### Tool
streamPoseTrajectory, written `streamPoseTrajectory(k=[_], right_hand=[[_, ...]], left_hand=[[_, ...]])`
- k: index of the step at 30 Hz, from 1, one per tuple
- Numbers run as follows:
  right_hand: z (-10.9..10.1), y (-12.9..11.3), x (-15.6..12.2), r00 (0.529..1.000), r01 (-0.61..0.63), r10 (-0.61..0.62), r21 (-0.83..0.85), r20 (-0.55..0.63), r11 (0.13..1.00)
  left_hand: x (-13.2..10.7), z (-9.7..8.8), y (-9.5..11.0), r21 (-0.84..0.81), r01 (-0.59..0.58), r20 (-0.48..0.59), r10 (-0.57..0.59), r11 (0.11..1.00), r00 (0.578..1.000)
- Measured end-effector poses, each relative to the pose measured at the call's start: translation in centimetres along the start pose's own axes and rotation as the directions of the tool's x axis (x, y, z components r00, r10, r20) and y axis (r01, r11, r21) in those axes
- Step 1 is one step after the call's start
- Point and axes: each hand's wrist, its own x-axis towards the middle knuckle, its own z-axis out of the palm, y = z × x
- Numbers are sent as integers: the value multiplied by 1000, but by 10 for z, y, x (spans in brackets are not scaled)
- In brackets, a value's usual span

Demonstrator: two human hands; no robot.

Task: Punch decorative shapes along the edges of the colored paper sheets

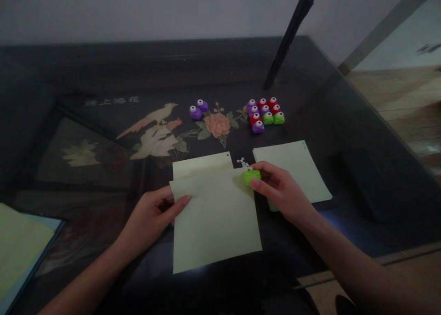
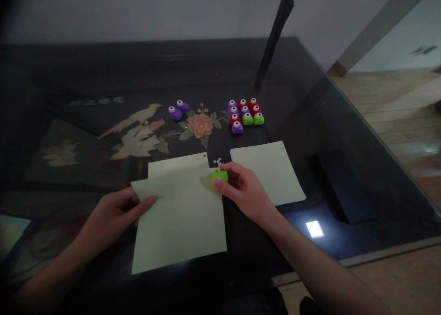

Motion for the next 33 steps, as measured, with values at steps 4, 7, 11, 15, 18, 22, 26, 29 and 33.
streamPoseTrajectory(k=[4, 7, 11, 15, 18, 22, 26, 29, 33], right_hand=[[0, -1, 0, 1000, -1, 1, 15, -4, 1000], [0, 0, 0, 1000, -4, 4, 38, 1, 999], [1, 0, 0, 1000, -8, 8, 46, 6, 999], [1, 0, -1, 1000, -2, 2, 33, -1, 999], [1, -1, -1, 1000, -1, 1, 23, 2, 1000], [1, 1, -2, 1000, 7, -7, 24, 1, 1000], [0, 1, -2, 1000, 9, -9, 26, 3, 1000], [0, 1, -2, 1000, 5, -5, 2, 4, 1000], [0, 0, -2, 1000, 11, -11, -24, 3, 1000]], left_hand=[[-1, -1, -1, 7, 7, -3, -7, 1000, 1000], [0, -1, 0, 1, 6, -19, -6, 1000, 1000], [0, -1, 1, -24, 4, -5, -4, 1000, 1000], [0, -1, 3, -24, 8, -4, -8, 1000, 1000], [0, -1, 4, -18, 12, -6, -12, 1000, 1000], [0, -1, 5, -16, 12, -17, -13, 1000, 1000], [-1, -1, 5, -10, 16, -25, -16, 1000, 1000], [-1, -1, 3, -10, 17, -33, -18, 1000, 999], [-1, -1, 4, -5, 17, -20, -17, 1000, 1000]])
